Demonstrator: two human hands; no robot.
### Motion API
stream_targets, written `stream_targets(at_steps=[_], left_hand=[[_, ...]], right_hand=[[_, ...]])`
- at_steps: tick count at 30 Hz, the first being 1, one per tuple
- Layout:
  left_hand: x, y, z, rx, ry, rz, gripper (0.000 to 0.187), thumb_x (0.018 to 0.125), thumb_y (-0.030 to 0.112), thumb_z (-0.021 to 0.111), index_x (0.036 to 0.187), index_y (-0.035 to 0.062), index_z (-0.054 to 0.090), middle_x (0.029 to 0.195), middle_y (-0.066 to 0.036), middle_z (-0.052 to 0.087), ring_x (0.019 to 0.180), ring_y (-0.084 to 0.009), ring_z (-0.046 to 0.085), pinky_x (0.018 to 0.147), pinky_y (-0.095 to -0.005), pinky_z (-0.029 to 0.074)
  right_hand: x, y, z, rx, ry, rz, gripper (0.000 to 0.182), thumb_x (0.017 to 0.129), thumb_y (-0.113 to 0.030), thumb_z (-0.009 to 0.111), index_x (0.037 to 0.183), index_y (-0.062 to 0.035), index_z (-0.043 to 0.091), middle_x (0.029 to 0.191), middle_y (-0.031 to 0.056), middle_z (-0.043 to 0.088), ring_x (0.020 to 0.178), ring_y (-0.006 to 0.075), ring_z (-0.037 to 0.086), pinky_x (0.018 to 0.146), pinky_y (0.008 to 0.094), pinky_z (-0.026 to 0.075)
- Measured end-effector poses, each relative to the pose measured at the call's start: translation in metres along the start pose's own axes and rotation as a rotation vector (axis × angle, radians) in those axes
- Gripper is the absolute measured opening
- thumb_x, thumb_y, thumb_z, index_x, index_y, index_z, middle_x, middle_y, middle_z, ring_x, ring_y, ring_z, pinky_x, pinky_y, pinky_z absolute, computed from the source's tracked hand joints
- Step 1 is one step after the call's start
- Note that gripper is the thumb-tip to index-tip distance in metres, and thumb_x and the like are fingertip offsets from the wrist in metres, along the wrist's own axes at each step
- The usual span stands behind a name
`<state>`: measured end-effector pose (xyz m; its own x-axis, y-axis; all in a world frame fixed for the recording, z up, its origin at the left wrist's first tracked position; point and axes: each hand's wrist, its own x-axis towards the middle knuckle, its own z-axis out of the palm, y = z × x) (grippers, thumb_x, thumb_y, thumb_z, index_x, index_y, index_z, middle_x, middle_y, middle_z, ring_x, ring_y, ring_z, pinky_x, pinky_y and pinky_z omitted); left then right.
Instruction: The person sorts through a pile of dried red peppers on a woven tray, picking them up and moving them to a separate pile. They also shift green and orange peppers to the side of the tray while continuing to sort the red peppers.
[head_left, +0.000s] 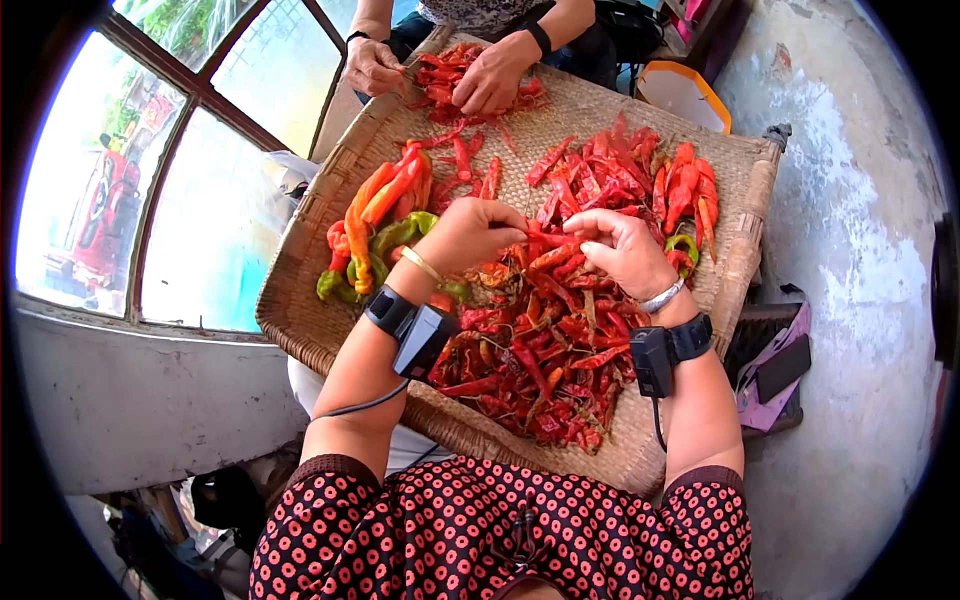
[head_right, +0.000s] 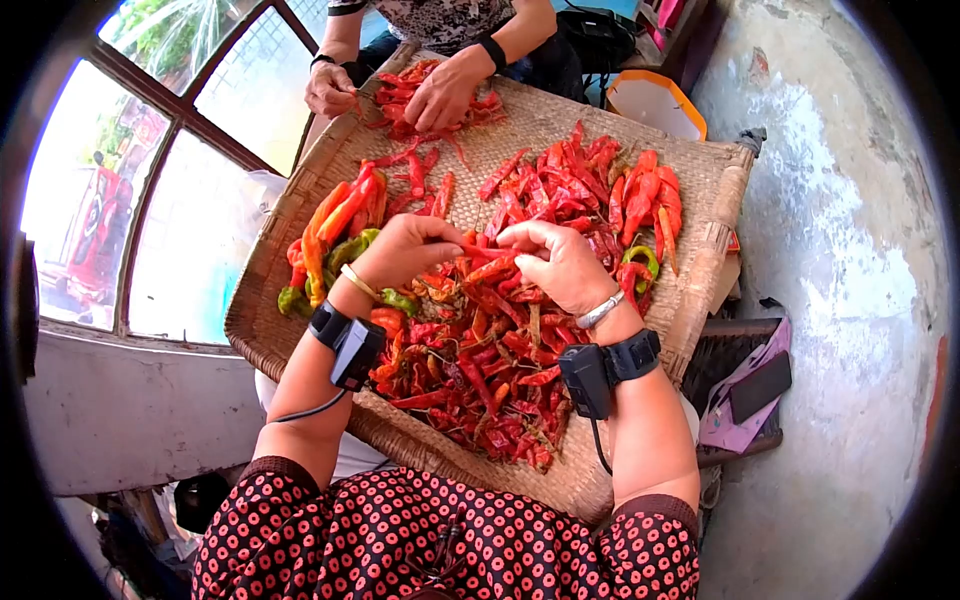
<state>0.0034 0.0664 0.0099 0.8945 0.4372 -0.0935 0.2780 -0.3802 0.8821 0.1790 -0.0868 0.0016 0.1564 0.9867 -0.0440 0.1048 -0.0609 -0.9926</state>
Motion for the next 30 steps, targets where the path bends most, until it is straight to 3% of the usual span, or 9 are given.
stream_targets(at_steps=[3,4,6,7,9,13,21,27,30], left_hand=[[0.005,-0.010,-0.018,0.111,0.295,0.002,0.014,0.076,0.011,0.065,0.087,0.0013,0.066,0.068,-0.005,0.060,0.062,-0.0093,0.054,0.061,-0.0254,0.045],[0.007,-0.016,-0.022,0.003,0.468,-0.104,0.014,0.075,0.012,0.066,0.086,0.0030,0.066,0.073,-0.008,0.061,0.064,-0.0164,0.058,0.062,-0.0300,0.047],[0.013,-0.024,-0.025,0.700,0.991,0.310,0.013,0.073,0.013,0.066,0.083,0.0044,0.066,0.076,-0.010,0.063,0.068,-0.0266,0.061,0.065,-0.0363,0.049],[0.013,-0.026,-0.024,0.701,0.990,0.312,0.013,0.073,0.013,0.066,0.083,0.0044,0.066,0.076,-0.010,0.063,0.068,-0.0266,0.061,0.065,-0.0363,0.049],[0.009,-0.027,-0.019,0.572,0.661,0.229,0.015,0.075,0.018,0.064,0.081,0.0050,0.066,0.076,-0.013,0.063,0.073,-0.0333,0.060,0.068,-0.0414,0.049],[0.006,-0.025,0.001,0.858,0.173,-0.233,0.035,0.077,0.041,0.058,0.075,0.0067,0.066,0.071,-0.014,0.062,0.069,-0.0323,0.060,0.062,-0.0410,0.048],[0.014,-0.035,0.012,0.992,0.185,-0.274,0.030,0.075,0.035,0.058,0.069,0.0053,0.063,0.068,-0.016,0.061,0.067,-0.0325,0.060,0.061,-0.0430,0.048],[0.007,-0.018,-0.019,0.683,0.339,-0.209,0.026,0.073,0.030,0.057,0.075,0.0061,0.065,0.073,-0.017,0.061,0.071,-0.0345,0.060,0.065,-0.0428,0.048],[0.010,-0.019,-0.033,0.409,0.611,-0.197,0.023,0.076,0.023,0.065,0.077,-0.0001,0.064,0.063,-0.010,0.061,0.056,-0.0151,0.059,0.054,-0.0281,0.047]], right_hand=[[0.001,0.007,-0.001,0.088,0.082,0.030,0.029,0.079,0.001,0.051,0.107,-0.0009,0.057,0.090,0.0017,0.055,0.067,0.0057,0.053,0.063,0.0196,0.046],[0.001,0.007,-0.002,0.081,0.127,0.041,0.030,0.080,0.001,0.051,0.109,-0.0010,0.056,0.091,0.0021,0.054,0.065,0.0054,0.053,0.061,0.0191,0.046],[0.002,0.005,-0.002,0.054,0.143,0.045,0.027,0.081,0.000,0.051,0.108,0.0002,0.056,0.090,0.0023,0.055,0.065,0.0059,0.053,0.062,0.0193,0.046],[0.002,0.004,0.000,0.052,0.154,0.067,0.027,0.081,0.000,0.051,0.107,0.0002,0.056,0.090,0.0021,0.055,0.065,0.0058,0.054,0.062,0.0193,0.046],[0.002,0.003,0.001,0.051,0.164,0.091,0.027,0.081,0.000,0.052,0.107,0.0001,0.057,0.089,0.0019,0.055,0.065,0.0057,0.054,0.062,0.0193,0.046],[0.003,0.005,0.003,-0.029,0.139,0.085,0.025,0.081,-0.001,0.052,0.105,0.0005,0.058,0.088,0.0019,0.057,0.064,0.0058,0.054,0.061,0.0202,0.046],[0.003,0.007,0.005,-0.100,0.137,0.080,0.024,0.079,-0.004,0.053,0.101,-0.0015,0.062,0.087,0.0047,0.064,0.070,0.0082,0.057,0.065,0.0240,0.048],[0.002,0.004,0.004,-0.104,0.146,0.071,0.024,0.079,-0.004,0.052,0.100,-0.0013,0.063,0.084,0.0042,0.064,0.068,0.0081,0.056,0.064,0.0238,0.047],[0.002,0.004,0.004,-0.151,0.145,0.036,0.024,0.078,-0.004,0.052,0.100,-0.0012,0.063,0.082,0.0042,0.064,0.064,0.0082,0.056,0.062,0.0239,0.047]])
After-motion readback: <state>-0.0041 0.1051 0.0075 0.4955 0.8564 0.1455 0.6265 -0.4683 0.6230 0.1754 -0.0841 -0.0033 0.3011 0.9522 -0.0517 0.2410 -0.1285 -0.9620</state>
